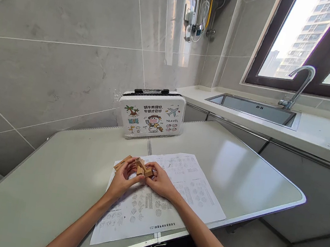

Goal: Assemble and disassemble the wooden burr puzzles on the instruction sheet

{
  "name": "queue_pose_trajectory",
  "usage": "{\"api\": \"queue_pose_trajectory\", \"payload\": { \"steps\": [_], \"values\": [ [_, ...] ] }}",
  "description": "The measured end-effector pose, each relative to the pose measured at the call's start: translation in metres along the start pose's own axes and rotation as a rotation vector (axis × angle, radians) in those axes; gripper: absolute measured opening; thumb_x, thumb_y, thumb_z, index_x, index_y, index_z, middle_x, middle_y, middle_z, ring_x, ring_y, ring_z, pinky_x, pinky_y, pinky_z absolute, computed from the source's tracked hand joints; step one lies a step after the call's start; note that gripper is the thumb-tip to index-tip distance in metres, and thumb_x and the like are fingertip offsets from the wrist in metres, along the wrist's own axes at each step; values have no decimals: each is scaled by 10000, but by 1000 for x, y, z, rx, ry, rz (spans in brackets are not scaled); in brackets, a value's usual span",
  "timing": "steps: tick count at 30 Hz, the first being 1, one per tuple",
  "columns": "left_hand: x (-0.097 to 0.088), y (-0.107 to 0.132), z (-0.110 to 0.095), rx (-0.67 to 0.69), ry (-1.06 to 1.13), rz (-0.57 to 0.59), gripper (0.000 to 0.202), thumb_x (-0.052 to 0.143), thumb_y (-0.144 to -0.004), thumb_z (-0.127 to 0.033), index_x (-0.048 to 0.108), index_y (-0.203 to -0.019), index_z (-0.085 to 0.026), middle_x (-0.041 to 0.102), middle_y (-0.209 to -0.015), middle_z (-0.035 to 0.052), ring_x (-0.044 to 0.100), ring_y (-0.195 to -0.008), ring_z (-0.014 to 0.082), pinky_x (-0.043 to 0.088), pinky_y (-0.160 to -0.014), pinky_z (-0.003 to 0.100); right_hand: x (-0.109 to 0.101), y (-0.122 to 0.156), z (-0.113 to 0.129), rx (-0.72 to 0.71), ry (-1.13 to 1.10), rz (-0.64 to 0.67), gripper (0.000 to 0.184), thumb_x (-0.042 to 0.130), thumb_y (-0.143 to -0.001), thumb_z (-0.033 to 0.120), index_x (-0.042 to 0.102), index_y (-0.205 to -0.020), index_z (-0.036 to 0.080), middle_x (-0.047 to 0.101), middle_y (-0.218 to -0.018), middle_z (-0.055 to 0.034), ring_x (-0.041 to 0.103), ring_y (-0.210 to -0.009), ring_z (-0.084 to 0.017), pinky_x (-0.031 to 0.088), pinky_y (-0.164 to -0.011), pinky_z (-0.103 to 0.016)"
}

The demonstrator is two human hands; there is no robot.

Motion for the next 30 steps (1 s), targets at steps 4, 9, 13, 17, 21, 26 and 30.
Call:
{"api": "queue_pose_trajectory", "payload": {
  "steps": [4, 9, 13, 17, 21, 26, 30],
  "values": [
    [-4, -2, 6, -25, 68, -29, 675, 891, -727, -358, 561, -1306, -255, 652, -1266, 76, 642, -1155, 237, 487, -1090, 442, 0, 0, -1, -18, 74, 0, 394, 658, -837, 233, 562, -1220, 232, 669, -1202, -69, 664, -927, -186, 430, -558, -229],
    [-8, -2, 10, -50, 44, -75, 691, 899, -710, -374, 568, -1306, -262, 663, -1241, 70, 640, -1160, 242, 497, -1085, 444, -13, -1, -2, -61, 291, -172, 286, 640, -884, 298, 620, -1159, 221, 691, -1117, -66, 627, -848, -188, 483, -619, -285],
    [-5, 1, 4, -43, 3, -66, 684, 896, -712, -384, 575, -1305, -265, 656, -1241, 71, 643, -1110, 230, 513, -1056, 437, -24, 1, -5, -104, 474, -289, 207, 627, -918, 303, 646, -1110, 229, 699, -1089, -69, 618, -840, -209, 500, -737, -361],
    [0, 3, -1, -12, -73, -32, 676, 892, -715, -392, 587, -1307, -272, 660, -1217, 66, 643, -1056, 222, 509, -1042, 438, -24, 2, -3, -146, 565, -292, 163, 649, -904, 268, 657, -1063, 236, 708, -1056, -72, 608, -981, -264, 490, -863, -427],
    [2, 4, -3, 11, -149, -9, 687, 899, -705, -403, 593, -1301, -253, 674, -1152, 67, 641, -1057, 239, 493, -1041, 436, -19, 3, 4, -189, 576, -242, 201, 659, -867, 214, 667, -1068, 235, 702, -1081, -81, 581, -1072, -292, 473, -941, -464],
    [4, 6, -8, 37, -178, 6, 655, 888, -721, -403, 601, -1291, -257, 654, -1249, 83, 628, -1069, 246, 491, -1025, 422, -6, 4, 13, -299, 499, -116, 371, 677, -834, 183, 648, -1197, 255, 657, -1233, -93, 539, -1200, -293, 455, -1030, -474],
    [5, 6, -12, 34, -188, 7, 644, 882, -726, -414, 608, -1286, -256, 659, -1242, 89, 629, -1050, 247, 494, -1020, 434, -9, 4, 17, -298, 455, -155, 209, 628, -915, 236, 679, -1116, 260, 665, -1179, -95, 566, -1170, -281, 467, -1022, -469]
  ]
}}
Point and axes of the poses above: each hand's wrist, its own y-axis away from the middle knuckle, its own x-axis out of the palm, z = x × y, the point moved 7 cm from there along -y, towards the middle knuckle
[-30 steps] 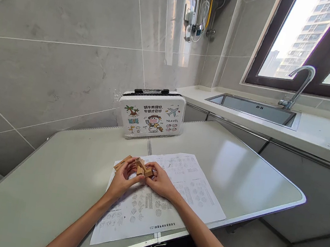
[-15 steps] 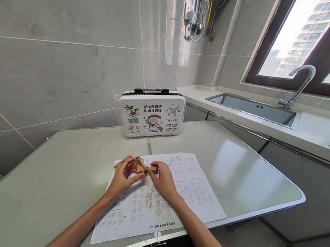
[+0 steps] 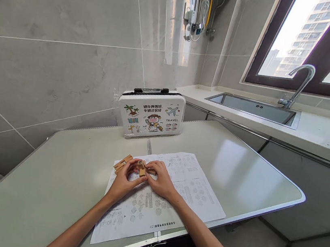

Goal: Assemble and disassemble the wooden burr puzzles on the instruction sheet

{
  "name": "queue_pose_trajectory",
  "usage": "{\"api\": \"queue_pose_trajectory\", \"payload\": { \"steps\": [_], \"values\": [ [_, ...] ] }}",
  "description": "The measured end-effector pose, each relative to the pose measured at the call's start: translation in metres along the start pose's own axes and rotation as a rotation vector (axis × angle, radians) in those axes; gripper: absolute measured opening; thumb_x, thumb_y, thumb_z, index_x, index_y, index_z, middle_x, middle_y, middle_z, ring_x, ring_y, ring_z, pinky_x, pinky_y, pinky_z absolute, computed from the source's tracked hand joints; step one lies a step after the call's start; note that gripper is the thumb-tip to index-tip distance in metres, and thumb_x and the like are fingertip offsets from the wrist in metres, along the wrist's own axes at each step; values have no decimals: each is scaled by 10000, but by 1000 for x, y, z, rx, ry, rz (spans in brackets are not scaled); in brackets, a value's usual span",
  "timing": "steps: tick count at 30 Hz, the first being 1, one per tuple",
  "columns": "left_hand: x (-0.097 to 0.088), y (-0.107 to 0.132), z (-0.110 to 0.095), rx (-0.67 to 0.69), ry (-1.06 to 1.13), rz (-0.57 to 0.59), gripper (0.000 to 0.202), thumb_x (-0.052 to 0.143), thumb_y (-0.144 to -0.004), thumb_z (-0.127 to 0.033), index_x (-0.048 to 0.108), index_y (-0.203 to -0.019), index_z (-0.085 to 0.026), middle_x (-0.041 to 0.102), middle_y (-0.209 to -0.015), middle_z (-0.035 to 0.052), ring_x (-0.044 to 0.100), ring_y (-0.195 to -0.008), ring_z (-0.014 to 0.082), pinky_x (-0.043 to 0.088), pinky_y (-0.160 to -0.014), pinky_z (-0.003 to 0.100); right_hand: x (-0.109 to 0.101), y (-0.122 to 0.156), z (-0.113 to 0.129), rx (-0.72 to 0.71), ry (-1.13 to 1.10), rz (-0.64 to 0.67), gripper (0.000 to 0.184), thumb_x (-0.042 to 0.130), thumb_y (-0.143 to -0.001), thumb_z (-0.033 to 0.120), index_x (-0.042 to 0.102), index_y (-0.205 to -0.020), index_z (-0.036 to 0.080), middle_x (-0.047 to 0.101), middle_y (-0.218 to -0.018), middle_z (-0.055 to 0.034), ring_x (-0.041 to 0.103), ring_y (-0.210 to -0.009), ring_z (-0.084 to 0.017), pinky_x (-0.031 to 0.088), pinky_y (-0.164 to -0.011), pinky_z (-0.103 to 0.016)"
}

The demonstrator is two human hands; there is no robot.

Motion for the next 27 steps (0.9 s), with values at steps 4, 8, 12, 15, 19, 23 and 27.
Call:
{"api": "queue_pose_trajectory", "payload": {
  "steps": [4, 8, 12, 15, 19, 23, 27],
  "values": [
    [-1, -1, -1, -2, 11, -22, 624, 876, -727, -426, 617, -1271, -261, 654, -1228, 75, 632, -1058, 238, 498, -1025, 414, -6, -2, 5, 4, -15, -38, 149, 611, -962, 303, 688, -1082, 259, 679, -1134, -94, 589, -1131, -278, 474, -996, -448],
    [-6, -3, 1, -18, 26, -68, 585, 874, -730, -419, 630, -1237, -259, 658, -1150, 62, 634, -1022, 219, 515, -1000, 399, -13, -3, 6, 37, -41, -90, 172, 596, -984, 389, 684, -1066, 266, 704, -1101, -78, 612, -1084, -274, 471, -958, -421],
    [-14, -3, 8, -31, -68, -147, 568, 877, -712, -412, 633, -1196, -241, 661, -1152, 79, 659, -1008, 233, 526, -974, 420, -19, -2, -7, 138, -8, -188, 199, 571, -987, 411, 669, -1035, 244, 714, -1054, -74, 631, -1009, -265, 470, -900, -408],
    [-16, -2, 7, 39, -236, -168, 590, 870, -706, -406, 619, -1216, -248, 645, -1224, 95, 636, -1117, 288, 503, -1001, 457, -20, 1, -21, 207, 71, -230, 199, 581, -969, 414, 649, -1007, 231, 711, -1014, -83, 633, -972, -274, 468, -874, -419],
    [-9, 0, 2, 133, -485, -109, 596, 864, -690, -410, 617, -1213, -265, 655, -1226, 86, 586, -1163, 354, 447, -1030, 527, -20, 5, -32, 251, 150, -244, 184, 559, -971, 396, 637, -1013, 234, 706, -1008, -91, 626, -958, -286, 467, -859, -433],
    [-2, 2, -1, 172, -585, -17, 586, 839, -709, -390, 607, -1233, -267, 660, -1231, 88, 569, -1163, 370, 436, -1016, 524, -20, 7, -33, 270, 232, -243, 150, 545, -972, 348, 640, -998, 235, 707, -998, -92, 619, -932, -285, 459, -852, -436],
    [1, 3, -1, 186, -615, 21, 577, 804, -736, -374, 592, -1261, -261, 662, -1228, 87, 561, -1154, 352, 462, -991, 506, -18, 6, -27, 267, 287, -217, 117, 562, -949, 305, 643, -989, 231, 710, -968, -77, 623, -929, -272, 457, -844, -412]
  ]
}}
Point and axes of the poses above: each hand's wrist, its own y-axis away from the middle knuckle, its own x-axis out of the palm, z = x × y, the point moved 7 cm from there along -y, towards the middle knuckle
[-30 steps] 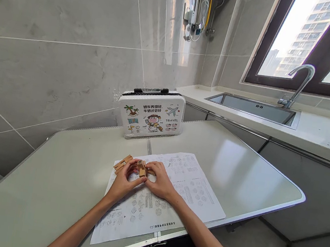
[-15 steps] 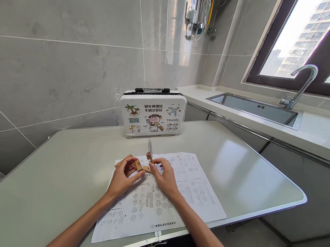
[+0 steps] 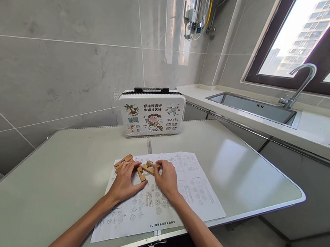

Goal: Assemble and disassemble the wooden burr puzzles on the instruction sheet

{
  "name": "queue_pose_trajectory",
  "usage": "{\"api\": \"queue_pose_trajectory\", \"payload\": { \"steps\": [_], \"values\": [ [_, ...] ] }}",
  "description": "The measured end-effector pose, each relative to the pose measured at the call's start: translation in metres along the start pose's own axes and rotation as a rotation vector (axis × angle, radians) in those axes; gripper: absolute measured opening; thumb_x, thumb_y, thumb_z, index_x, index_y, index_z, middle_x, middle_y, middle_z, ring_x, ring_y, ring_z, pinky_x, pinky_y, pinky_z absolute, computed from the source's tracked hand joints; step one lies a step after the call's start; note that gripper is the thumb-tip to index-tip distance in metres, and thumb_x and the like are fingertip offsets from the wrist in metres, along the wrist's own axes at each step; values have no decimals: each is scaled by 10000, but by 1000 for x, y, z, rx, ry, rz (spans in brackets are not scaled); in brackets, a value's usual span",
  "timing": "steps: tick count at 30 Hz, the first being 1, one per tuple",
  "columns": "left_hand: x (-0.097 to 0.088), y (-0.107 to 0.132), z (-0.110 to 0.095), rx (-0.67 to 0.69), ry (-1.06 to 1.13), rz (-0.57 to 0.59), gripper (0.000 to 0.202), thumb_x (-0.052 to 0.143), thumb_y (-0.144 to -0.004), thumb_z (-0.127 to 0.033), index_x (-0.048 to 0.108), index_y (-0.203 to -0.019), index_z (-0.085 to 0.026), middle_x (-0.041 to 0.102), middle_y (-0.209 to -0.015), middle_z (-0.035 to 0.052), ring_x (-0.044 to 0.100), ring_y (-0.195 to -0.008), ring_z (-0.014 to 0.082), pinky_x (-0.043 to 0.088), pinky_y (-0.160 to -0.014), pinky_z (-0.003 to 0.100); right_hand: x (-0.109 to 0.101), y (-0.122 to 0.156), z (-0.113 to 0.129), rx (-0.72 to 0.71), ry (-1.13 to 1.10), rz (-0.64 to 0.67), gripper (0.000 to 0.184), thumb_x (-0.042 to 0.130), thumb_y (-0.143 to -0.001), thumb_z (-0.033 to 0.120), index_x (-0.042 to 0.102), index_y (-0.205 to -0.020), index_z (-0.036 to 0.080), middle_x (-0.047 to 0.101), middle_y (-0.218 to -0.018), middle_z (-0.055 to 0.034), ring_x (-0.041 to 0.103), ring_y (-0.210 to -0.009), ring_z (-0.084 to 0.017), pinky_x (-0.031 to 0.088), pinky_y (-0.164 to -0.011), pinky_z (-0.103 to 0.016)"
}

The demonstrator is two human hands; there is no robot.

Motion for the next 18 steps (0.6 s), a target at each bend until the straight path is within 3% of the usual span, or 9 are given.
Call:
{"api": "queue_pose_trajectory", "payload": {
  "steps": [5, 8, 13, 18],
  "values": [
    [-1, 0, -5, 53, -38, 0, 598, 772, -738, -336, 573, -1297, -265, 659, -1238, 80, 566, -1180, 332, 453, -1035, 498, 3, 3, 10, -16, 8, 78, 58, 617, -908, 279, 638, -919, 226, 707, -908, -41, 621, -892, -239, 458, -823, -371],
    [-12, -6, 3, -1, -8, -83, 482, 734, -788, -360, 596, -1238, -258, 666, -1224, 80, 582, -1165, 315, 459, -1030, 485, 5, 5, 20, -96, -15, 137, 56, 628, -911, 267, 635, -874, 226, 702, -880, -33, 626, -879, -224, 461, -805, -347],
    [-46, -15, 46, -207, 58, -346, 285, 594, -928, -482, 636, -1058, -231, 691, -1141, 94, 608, -1115, 291, 470, -1010, 461, 13, 13, 39, -240, -90, 311, 63, 644, -928, 256, 677, -881, 229, 734, -887, -23, 652, -864, -203, 475, -839, -344],
    [-60, -16, 95, -355, 108, -425, 313, 588, -913, -513, 646, -1001, -218, 714, -1106, 102, 625, -1104, 297, 457, -1024, 467, 17, 20, 52, -319, -173, 451, 110, 640, -939, 252, 748, -960, 250, 774, -977, -30, 690, -953, -216, 478, -918, -358]
  ]
}}
Point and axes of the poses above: each hand's wrist, its own y-axis away from the middle knuckle, its own x-axis out of the palm, z = x × y, the point moved 7 cm from there along -y, towards the middle knuckle
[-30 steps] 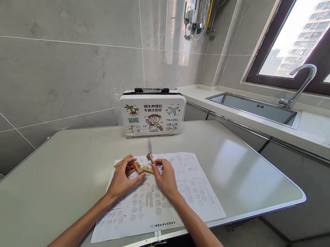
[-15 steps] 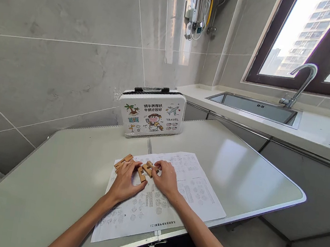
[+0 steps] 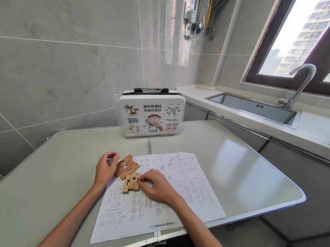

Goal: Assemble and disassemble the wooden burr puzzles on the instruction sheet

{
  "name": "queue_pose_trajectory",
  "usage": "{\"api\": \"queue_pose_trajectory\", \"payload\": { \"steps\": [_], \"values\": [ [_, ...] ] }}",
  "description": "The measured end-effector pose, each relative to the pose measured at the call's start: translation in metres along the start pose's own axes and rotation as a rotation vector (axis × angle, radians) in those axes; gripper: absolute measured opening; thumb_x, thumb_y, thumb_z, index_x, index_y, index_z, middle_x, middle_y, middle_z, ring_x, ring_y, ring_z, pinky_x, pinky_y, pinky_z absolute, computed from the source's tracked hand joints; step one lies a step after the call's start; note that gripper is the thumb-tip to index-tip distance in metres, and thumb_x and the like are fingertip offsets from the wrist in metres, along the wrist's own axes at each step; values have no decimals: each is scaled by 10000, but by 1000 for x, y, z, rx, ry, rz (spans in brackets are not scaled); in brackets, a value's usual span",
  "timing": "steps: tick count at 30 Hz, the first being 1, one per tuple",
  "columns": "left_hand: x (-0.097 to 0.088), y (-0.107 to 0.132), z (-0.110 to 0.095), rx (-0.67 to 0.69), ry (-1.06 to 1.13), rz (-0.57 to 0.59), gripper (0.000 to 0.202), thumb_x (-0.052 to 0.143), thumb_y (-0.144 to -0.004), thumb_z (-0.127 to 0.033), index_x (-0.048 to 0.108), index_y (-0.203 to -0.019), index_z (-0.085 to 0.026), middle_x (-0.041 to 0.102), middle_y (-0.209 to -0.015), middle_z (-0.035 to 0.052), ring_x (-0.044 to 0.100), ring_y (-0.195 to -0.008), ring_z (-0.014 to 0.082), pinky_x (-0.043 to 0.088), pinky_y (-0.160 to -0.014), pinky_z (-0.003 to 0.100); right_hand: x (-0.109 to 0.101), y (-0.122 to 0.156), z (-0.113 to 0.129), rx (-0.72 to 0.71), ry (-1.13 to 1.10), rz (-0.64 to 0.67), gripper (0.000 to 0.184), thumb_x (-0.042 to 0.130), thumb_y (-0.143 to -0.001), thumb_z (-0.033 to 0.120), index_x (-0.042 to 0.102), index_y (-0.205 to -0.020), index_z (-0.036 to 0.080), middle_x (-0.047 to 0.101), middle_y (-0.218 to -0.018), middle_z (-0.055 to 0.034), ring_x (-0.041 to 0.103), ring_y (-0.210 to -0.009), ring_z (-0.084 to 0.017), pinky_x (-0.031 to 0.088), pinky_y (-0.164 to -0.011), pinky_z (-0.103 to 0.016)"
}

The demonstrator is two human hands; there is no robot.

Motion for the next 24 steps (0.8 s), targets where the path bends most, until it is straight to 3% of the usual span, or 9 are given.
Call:
{"api": "queue_pose_trajectory", "payload": {
  "steps": [3, 9, 18, 24],
  "values": [
    [0, -4, 15, -50, 25, -3, 352, 542, -933, -530, 646, -1019, -205, 727, -1086, 111, 656, -1050, 285, 494, -966, 449, -1, -1, -1, 15, -21, -14, 156, 607, -959, 257, 762, -954, 249, 785, -976, -27, 699, -933, -212, 480, -893, -339],
    [5, -3, 20, -77, 43, 28, 303, 552, -922, -474, 661, -1037, -215, 736, -1104, 103, 669, -1047, 276, 504, -934, 425, -9, -1, -17, 163, -30, -139, 253, 522, -999, 278, 715, -845, 226, 764, -783, 9, 611, -626, -149, 437, -657, -281],
    [6, 0, 21, -92, 60, 56, 208, 467, -928, -295, 630, -1040, -231, 733, -1091, 90, 670, -1073, 262, 519, -924, 412, -7, 0, -23, 210, -63, -140, 224, 527, -988, 285, 703, -865, 221, 756, -748, 0, 640, -647, -163, 443, -650, -272],
    [8, -1, 24, -99, 59, 61, 205, 462, -920, -275, 619, -1045, -232, 731, -1088, 87, 669, -1073, 262, 518, -929, 419, -6, -1, -23, 204, -32, -121, 213, 534, -980, 272, 700, -855, 223, 747, -736, 8, 645, -661, -160, 431, -656, -267]
  ]
}}
Point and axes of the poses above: each hand's wrist, its own y-axis away from the middle knuckle, its own x-axis out of the palm, z = x × y, the point moved 7 cm from there along -y, towards the middle knuckle
